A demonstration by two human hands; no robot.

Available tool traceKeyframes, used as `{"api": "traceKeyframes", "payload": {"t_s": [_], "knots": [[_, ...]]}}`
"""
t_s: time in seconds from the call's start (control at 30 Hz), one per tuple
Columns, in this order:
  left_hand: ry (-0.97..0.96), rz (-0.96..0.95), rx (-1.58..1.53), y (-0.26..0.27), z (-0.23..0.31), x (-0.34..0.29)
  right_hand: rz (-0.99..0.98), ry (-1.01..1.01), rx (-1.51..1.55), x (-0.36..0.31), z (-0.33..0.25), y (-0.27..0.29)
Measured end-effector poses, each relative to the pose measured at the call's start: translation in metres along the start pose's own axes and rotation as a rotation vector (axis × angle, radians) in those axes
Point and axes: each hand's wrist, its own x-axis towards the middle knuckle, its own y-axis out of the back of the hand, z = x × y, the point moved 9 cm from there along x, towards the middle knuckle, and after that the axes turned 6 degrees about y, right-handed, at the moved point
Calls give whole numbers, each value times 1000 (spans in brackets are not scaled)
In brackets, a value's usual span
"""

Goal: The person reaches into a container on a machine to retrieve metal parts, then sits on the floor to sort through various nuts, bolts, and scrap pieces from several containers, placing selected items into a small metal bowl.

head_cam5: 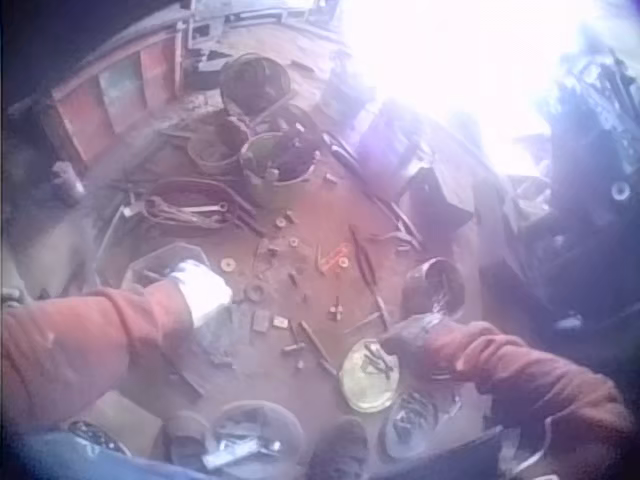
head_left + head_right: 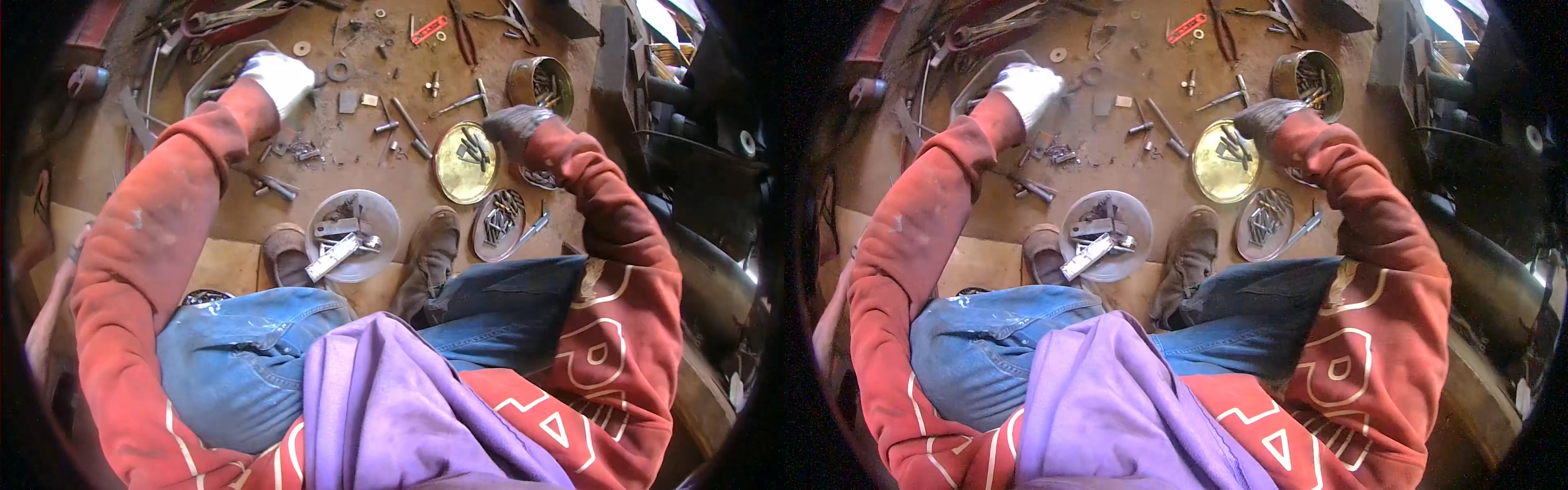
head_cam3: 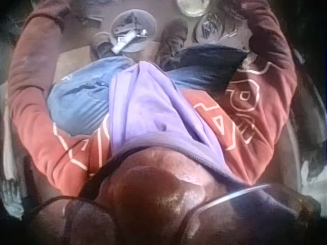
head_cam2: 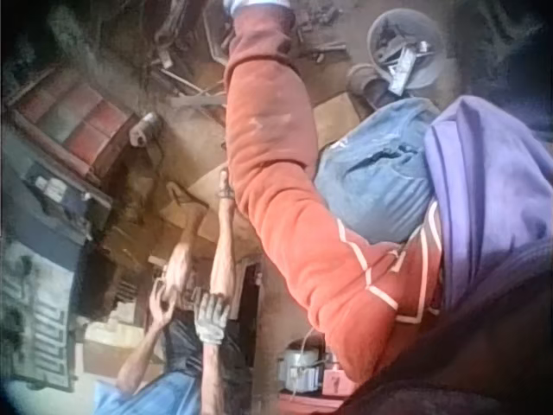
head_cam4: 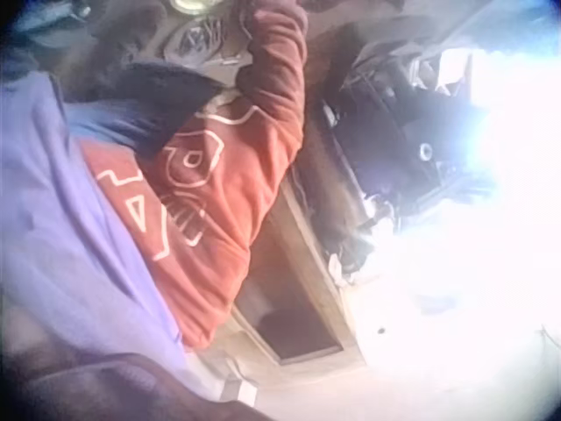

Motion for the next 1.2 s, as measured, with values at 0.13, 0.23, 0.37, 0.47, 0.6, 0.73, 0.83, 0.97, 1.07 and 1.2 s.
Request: {"api": "traceKeyframes", "payload": {"t_s": [0.13,0.23,0.37,0.47,0.6,0.73,0.83,0.97,1.07,1.2], "knots": [[149,-66,125,-11,-38,19,-65,-117,-86,-37,8,40],[88,-4,-37,3,-55,22,119,-194,31,-48,50,9],[121,-25,-247,38,-54,-24,394,-218,129,-16,70,-12],[313,-126,-356,31,-53,-102,568,-123,161,32,67,-22],[489,-223,-669,-7,-34,-184,310,-196,-35,63,88,-58],[1102,-307,-1594,-75,14,-257,345,-214,-33,66,110,-68],[1136,-195,-1963,-106,70,-282,332,-219,-64,61,114,-68],[1106,-22,-1850,-110,105,-322,289,-262,-87,27,101,-61],[1048,131,-1603,-96,104,-333,187,-237,-199,19,180,-120],[957,380,-1222,-84,88,-337,434,-140,-38,-3,288,-161]]}}
